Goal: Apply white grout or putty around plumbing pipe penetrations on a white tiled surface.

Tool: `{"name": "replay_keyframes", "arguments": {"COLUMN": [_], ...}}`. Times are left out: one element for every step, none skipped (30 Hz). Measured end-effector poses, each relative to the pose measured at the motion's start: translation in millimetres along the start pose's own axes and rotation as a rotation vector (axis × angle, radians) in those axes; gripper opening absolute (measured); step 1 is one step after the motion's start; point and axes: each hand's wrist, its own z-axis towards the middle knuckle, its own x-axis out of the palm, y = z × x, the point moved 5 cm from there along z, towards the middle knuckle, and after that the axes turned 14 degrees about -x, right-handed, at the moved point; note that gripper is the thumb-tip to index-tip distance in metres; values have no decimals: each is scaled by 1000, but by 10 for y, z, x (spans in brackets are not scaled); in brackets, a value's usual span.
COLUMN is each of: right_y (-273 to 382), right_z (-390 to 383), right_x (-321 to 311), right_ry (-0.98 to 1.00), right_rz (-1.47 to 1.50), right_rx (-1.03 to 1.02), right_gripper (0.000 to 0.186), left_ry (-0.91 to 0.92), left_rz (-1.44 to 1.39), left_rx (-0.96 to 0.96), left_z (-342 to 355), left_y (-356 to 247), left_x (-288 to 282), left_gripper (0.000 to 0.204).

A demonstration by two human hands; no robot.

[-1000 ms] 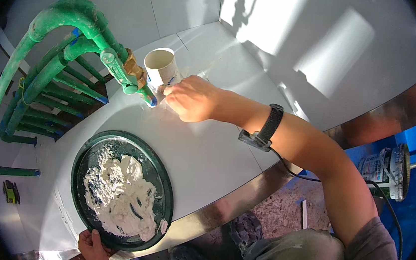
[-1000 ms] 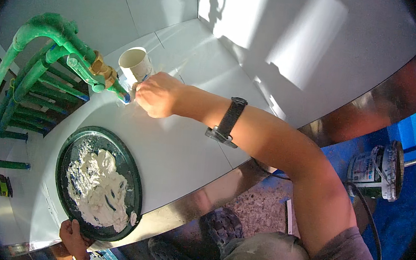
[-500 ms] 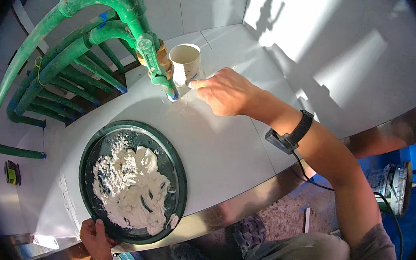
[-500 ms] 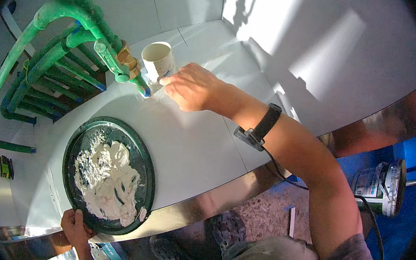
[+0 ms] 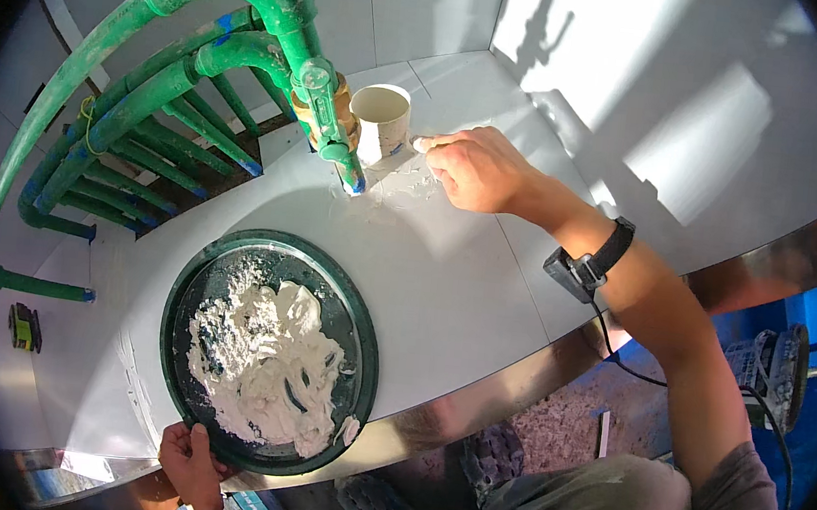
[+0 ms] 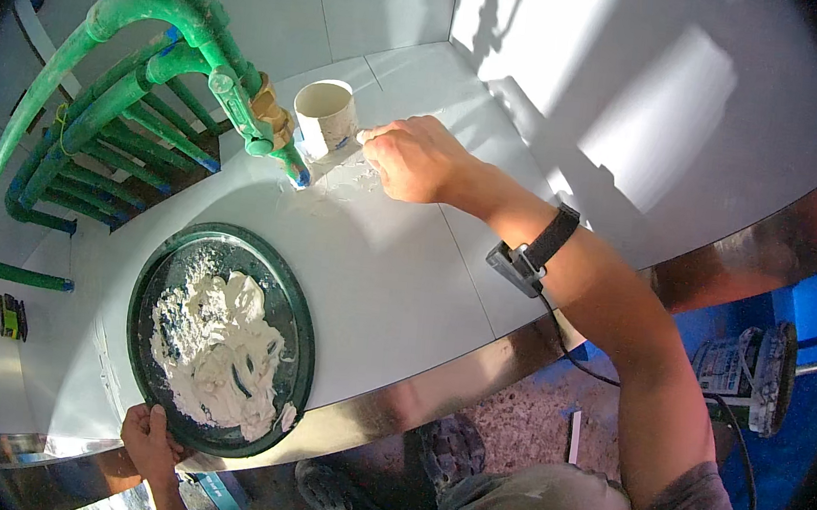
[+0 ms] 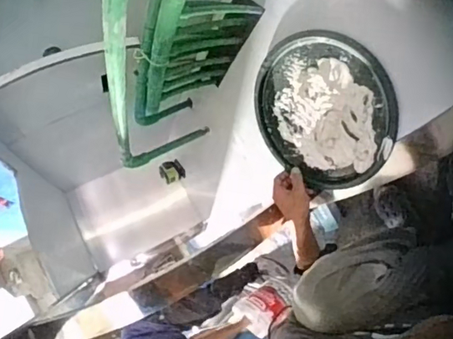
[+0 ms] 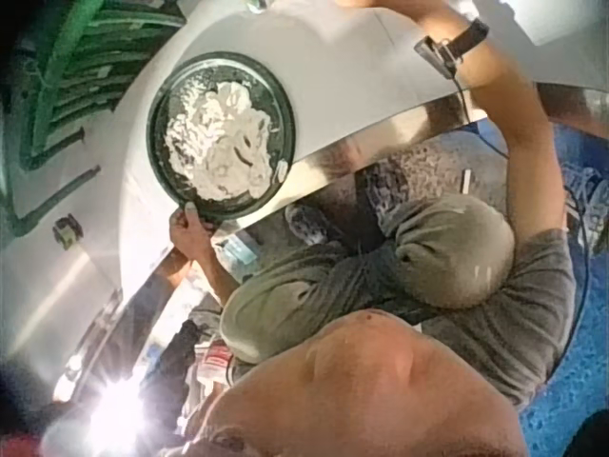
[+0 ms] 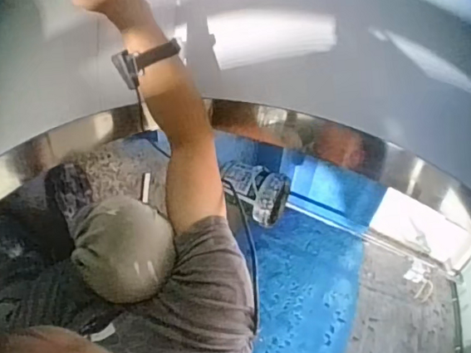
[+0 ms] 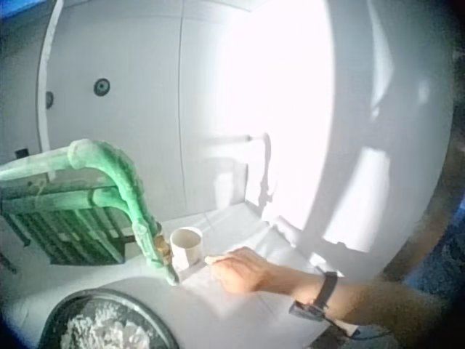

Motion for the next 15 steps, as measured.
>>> {"name": "replay_keyframes", "arguments": {"right_y": [-6, -9, 33, 88, 146, 211, 291, 321, 383, 439, 461, 434, 410, 398, 414], "right_z": [-1, -3, 47, 83, 111, 118, 120, 140, 204, 247, 257, 253, 267, 283, 313], "right_x": [42, 78, 133, 187, 244, 245, 227, 209, 230, 233, 210, 255, 275, 268, 227], "right_ry": [-15, -29, 124, 126, 113, 91, 41, 35, 70, 104, 134, 136, 34, -69, -120], "right_rz": [-21, -42, -104, -103, -56, -8, 9, 9, 44, 80, 152, 152, 128, 104, 111], "right_rx": [-5, -11, 85, 87, 77, 68, 34, 36, 10, -17, -1, -3, -76, -150, -160], "right_gripper": [6, 6, 9, 9, 9, 10, 8, 8, 8, 8, 8, 8, 7, 9, 8], "left_ry": [3, 7, 9, 11, -4, -23, -24, -19, -12, -13, -32, -50, -52, -23, -2], "left_rz": [0, -8, -15, -15, -12, -8, -7, -10, -14, -14, 4, 21, 19, 18, 15], "left_rx": [1, 3, 4, 2, -21, -35, -29, -24, -26, -26, -10, 3, 0, 2, -4], "left_z": [-10, -22, -15, 8, 43, 37, 15, -10, 3, 15, 22, 14, 21, 39, 33], "left_y": [-10, -18, -20, -2, 43, 38, 12, -20, -15, -16, -33, -33, -27, -24, -1], "left_x": [11, 25, 23, 24, 17, -1, -11, -21, -22, -18, -18, -11, -11, -4, -6], "left_gripper": [19, 19, 19, 19, 19, 19, 19, 18, 17, 17, 17, 17, 17, 17, 17]}}
